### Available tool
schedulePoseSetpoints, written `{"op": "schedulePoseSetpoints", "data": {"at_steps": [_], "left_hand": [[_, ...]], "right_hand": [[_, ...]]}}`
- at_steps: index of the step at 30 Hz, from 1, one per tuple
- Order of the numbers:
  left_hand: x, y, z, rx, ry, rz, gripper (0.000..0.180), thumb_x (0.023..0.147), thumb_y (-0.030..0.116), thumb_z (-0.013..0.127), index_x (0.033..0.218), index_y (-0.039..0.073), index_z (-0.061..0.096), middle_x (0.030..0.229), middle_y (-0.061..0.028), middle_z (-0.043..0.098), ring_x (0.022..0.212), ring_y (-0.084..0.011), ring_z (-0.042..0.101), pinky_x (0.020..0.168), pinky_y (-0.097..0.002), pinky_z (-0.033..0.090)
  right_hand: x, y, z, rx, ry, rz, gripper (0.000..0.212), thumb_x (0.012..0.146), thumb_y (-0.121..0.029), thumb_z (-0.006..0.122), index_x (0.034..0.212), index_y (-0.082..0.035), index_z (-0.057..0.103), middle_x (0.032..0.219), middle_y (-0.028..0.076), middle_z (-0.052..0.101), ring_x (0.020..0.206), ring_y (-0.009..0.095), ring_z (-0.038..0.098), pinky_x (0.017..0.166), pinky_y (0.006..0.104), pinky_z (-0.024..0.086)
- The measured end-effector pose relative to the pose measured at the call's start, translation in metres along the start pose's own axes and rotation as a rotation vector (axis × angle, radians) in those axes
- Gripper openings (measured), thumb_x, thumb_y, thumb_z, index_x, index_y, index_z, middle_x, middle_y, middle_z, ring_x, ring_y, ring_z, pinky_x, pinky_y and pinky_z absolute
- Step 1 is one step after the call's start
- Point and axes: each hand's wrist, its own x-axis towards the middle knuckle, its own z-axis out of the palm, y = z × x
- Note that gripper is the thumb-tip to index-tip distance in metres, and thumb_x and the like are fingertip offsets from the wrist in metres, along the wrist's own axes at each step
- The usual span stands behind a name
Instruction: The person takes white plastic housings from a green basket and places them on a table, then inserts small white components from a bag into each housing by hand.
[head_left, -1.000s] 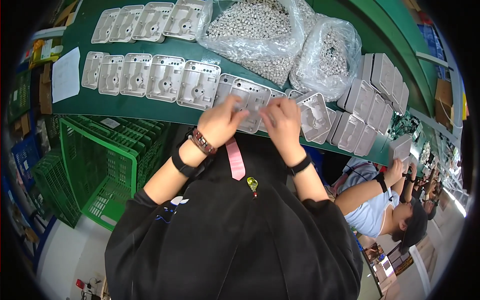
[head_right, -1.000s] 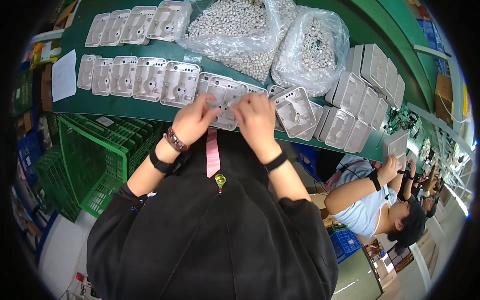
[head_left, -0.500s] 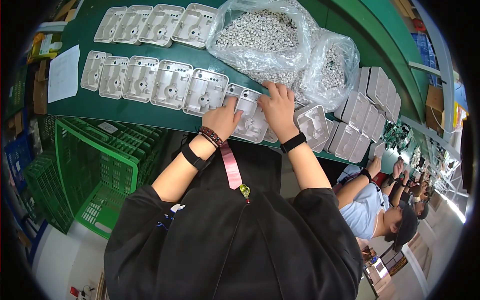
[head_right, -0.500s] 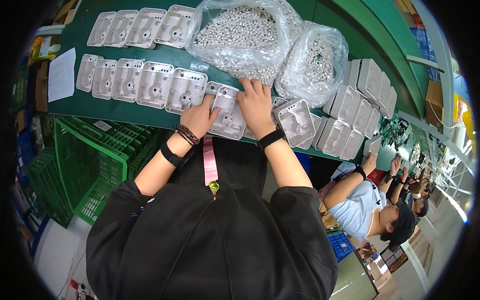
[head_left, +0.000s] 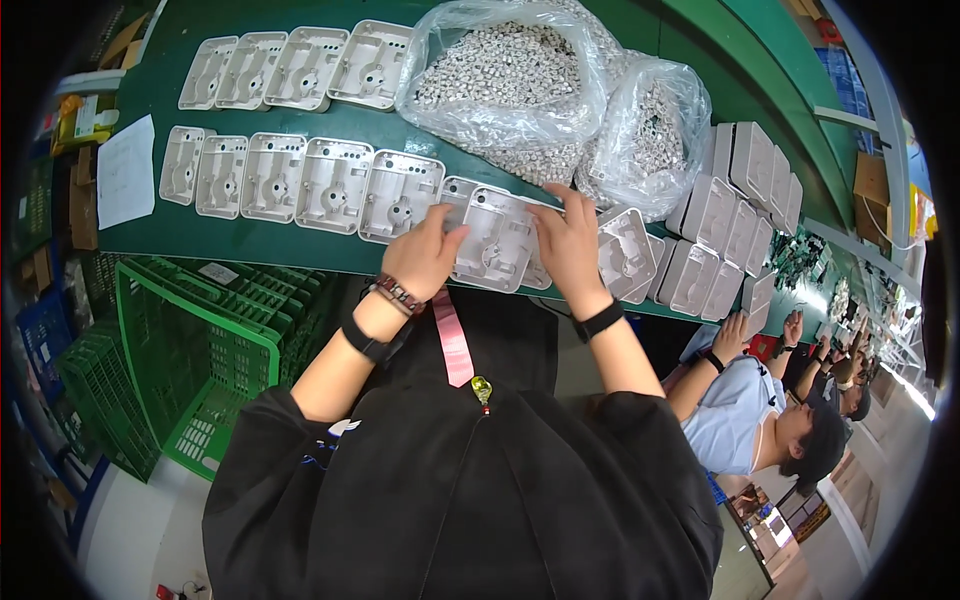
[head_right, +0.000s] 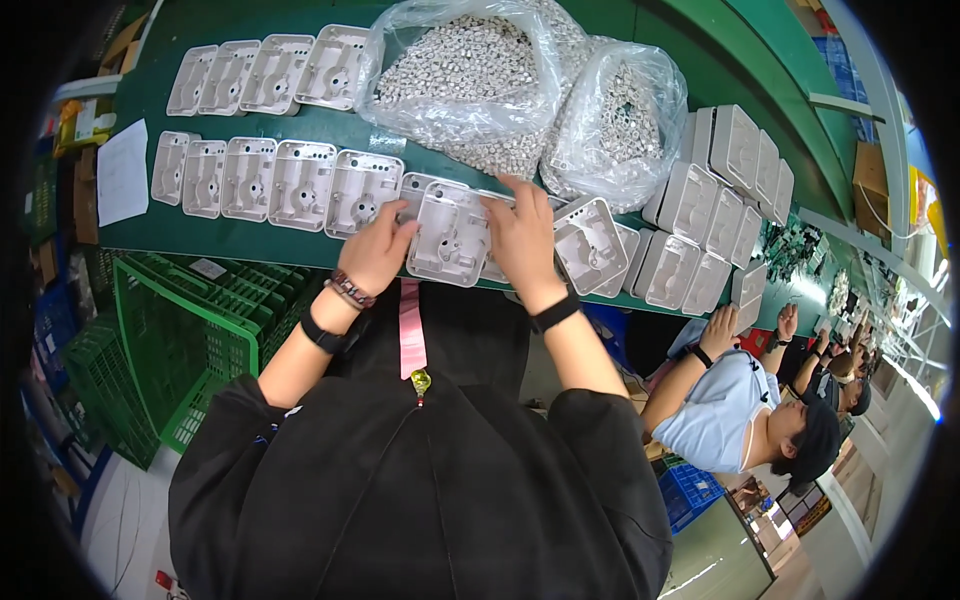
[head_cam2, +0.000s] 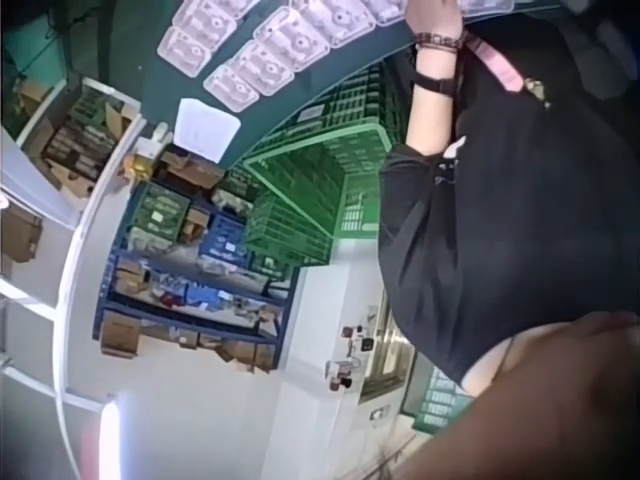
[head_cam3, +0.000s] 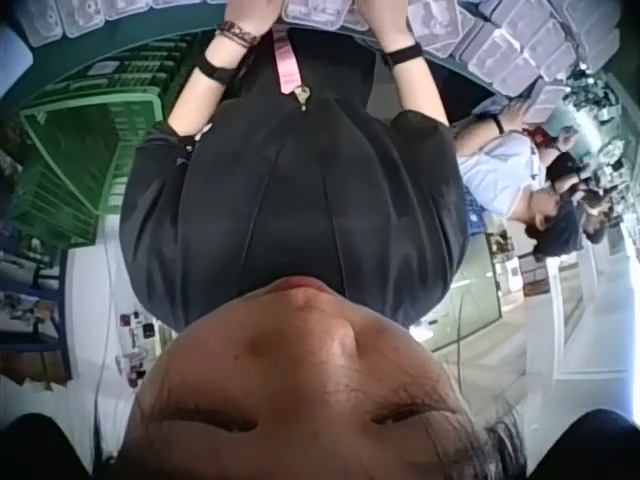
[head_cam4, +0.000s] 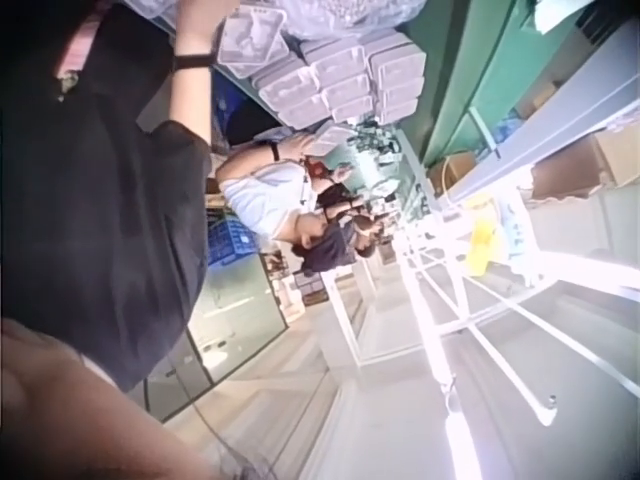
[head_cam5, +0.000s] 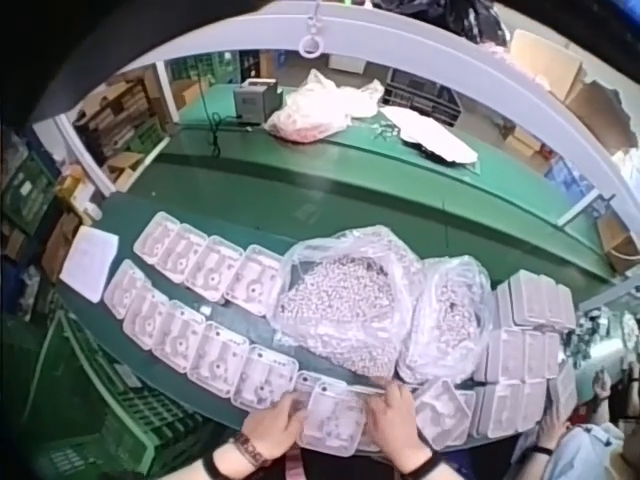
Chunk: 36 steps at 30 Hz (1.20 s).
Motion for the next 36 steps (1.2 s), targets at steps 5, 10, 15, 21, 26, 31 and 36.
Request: {"op": "schedulePoseSetpoints", "data": {"at_steps": [5,10,15,21,26,31,36], "left_hand": [[-0.018,0.025,-0.01,-0.455,-0.209,0.106,0.051,0.088,0.047,0.038,0.121,0.008,0.037,0.081,-0.0132,0.061,0.075,-0.0272,0.06,0.063,-0.0368,0.045],[-0.017,0.059,0.007,-1.126,-0.429,0.146,0.064,0.088,0.056,0.025,0.128,0.007,0.032,0.1,-0.0094,0.054,0.086,-0.0172,0.055,0.07,-0.0293,0.043],[-0.001,0.071,0.017,-1.108,-0.703,0.064,0.059,0.09,0.052,0.028,0.124,0.005,0.037,0.102,-0.0072,0.051,0.086,-0.0109,0.051,0.072,-0.0251,0.041],[-0.003,0.098,0.054,-1.091,-0.786,0.142,0.034,0.09,0.031,0.048,0.11,0.003,0.047,0.095,-0.0041,0.054,0.076,-0.0085,0.05,0.064,-0.025,0.04],[0.0,0.123,0.063,-0.832,-0.666,0.099,0.019,0.081,0.014,0.061,0.095,0.005,0.052,0.081,-0.0034,0.057,0.067,-0.0119,0.054,0.057,-0.027,0.04],[-0.002,0.147,0.071,-0.295,-0.427,0.42,0.014,0.076,0.012,0.065,0.082,0.006,0.054,0.065,-0.0034,0.055,0.055,-0.0115,0.052,0.048,-0.0263,0.037],[0.0,0.151,0.083,-0.282,-0.388,0.441,0.018,0.078,0.019,0.063,0.083,0.006,0.052,0.055,-0.0052,0.053,0.047,-0.0192,0.052,0.044,-0.0309,0.037]], "right_hand": [[-0.024,-0.062,-0.029,0.364,0.004,0.177,0.026,0.067,-0.007,0.064,0.093,-0.007,0.059,0.099,0.008,0.051,0.088,0.029,0.046,0.075,0.0384,0.038],[-0.036,-0.069,-0.044,0.521,0.104,0.247,0.024,0.066,-0.005,0.066,0.089,-0.006,0.059,0.087,0.007,0.055,0.084,0.025,0.048,0.075,0.0341,0.038],[-0.056,-0.043,-0.058,0.662,0.269,0.407,0.022,0.069,-0.005,0.065,0.09,-0.006,0.059,0.081,0.007,0.055,0.08,0.025,0.05,0.072,0.0347,0.038],[-0.084,-0.018,-0.077,0.682,0.337,0.441,0.016,0.071,0.0,0.062,0.086,-0.004,0.059,0.083,0.007,0.055,0.08,0.022,0.052,0.071,0.0309,0.041],[-0.108,-0.005,-0.093,0.853,0.335,0.587,0.013,0.073,0.004,0.06,0.085,-0.002,0.059,0.088,0.009,0.055,0.08,0.019,0.055,0.068,0.0291,0.045],[-0.13,0.016,-0.091,0.792,0.219,0.629,0.011,0.073,0.004,0.06,0.083,-0.001,0.059,0.089,0.01,0.055,0.082,0.019,0.057,0.066,0.029,0.047],[-0.141,0.038,-0.093,0.613,0.081,0.488,0.012,0.072,0.003,0.062,0.084,-0.001,0.059,0.088,0.01,0.055,0.082,0.021,0.057,0.07,0.0288,0.046]]}}
